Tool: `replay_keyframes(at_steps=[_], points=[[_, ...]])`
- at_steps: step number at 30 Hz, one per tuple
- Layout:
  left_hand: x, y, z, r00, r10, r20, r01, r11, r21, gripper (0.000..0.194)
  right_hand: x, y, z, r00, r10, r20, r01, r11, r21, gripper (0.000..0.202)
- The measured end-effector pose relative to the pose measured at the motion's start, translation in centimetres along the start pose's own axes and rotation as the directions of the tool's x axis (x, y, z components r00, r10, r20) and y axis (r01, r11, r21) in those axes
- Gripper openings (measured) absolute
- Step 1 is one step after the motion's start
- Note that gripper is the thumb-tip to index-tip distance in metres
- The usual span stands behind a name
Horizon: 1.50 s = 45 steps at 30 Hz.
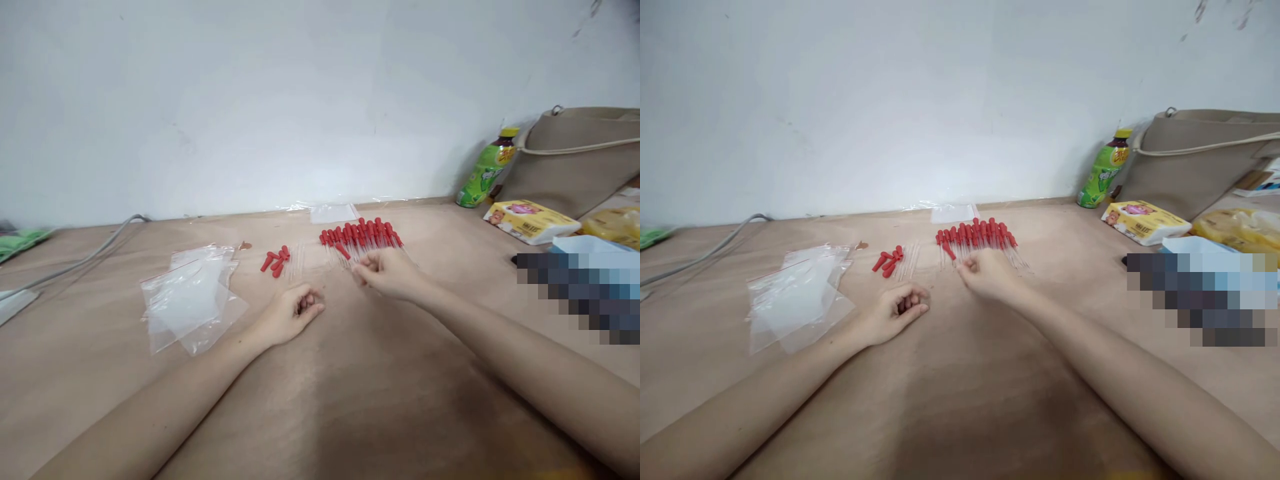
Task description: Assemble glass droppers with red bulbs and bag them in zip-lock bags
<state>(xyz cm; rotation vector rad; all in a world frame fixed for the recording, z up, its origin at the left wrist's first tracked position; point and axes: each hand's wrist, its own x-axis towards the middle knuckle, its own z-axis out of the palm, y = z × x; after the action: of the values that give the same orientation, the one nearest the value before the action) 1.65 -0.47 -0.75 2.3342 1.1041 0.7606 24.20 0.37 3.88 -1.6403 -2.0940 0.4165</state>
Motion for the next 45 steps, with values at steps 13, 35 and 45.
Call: replay_keyframes(at_steps=[13,35,45], points=[[0.0,0.3,-0.3,0.996,0.078,0.033,-0.079,0.997,0.024,0.011,8.9,-1.4,5.1,0.957,0.166,-0.239,-0.231,0.932,-0.278,0.032],[4.4,-2.9,-6.9,0.913,-0.173,-0.368,0.308,0.885,0.348,0.016,9.1,-6.5,7.1,0.99,0.135,0.03,-0.123,0.959,-0.254,0.032],[10.6,-6.2,-6.8,0.722,-0.669,-0.176,0.692,0.697,0.19,0.033,10.3,-7.9,7.5,0.966,0.22,0.135,-0.181,0.951,-0.249,0.037]])
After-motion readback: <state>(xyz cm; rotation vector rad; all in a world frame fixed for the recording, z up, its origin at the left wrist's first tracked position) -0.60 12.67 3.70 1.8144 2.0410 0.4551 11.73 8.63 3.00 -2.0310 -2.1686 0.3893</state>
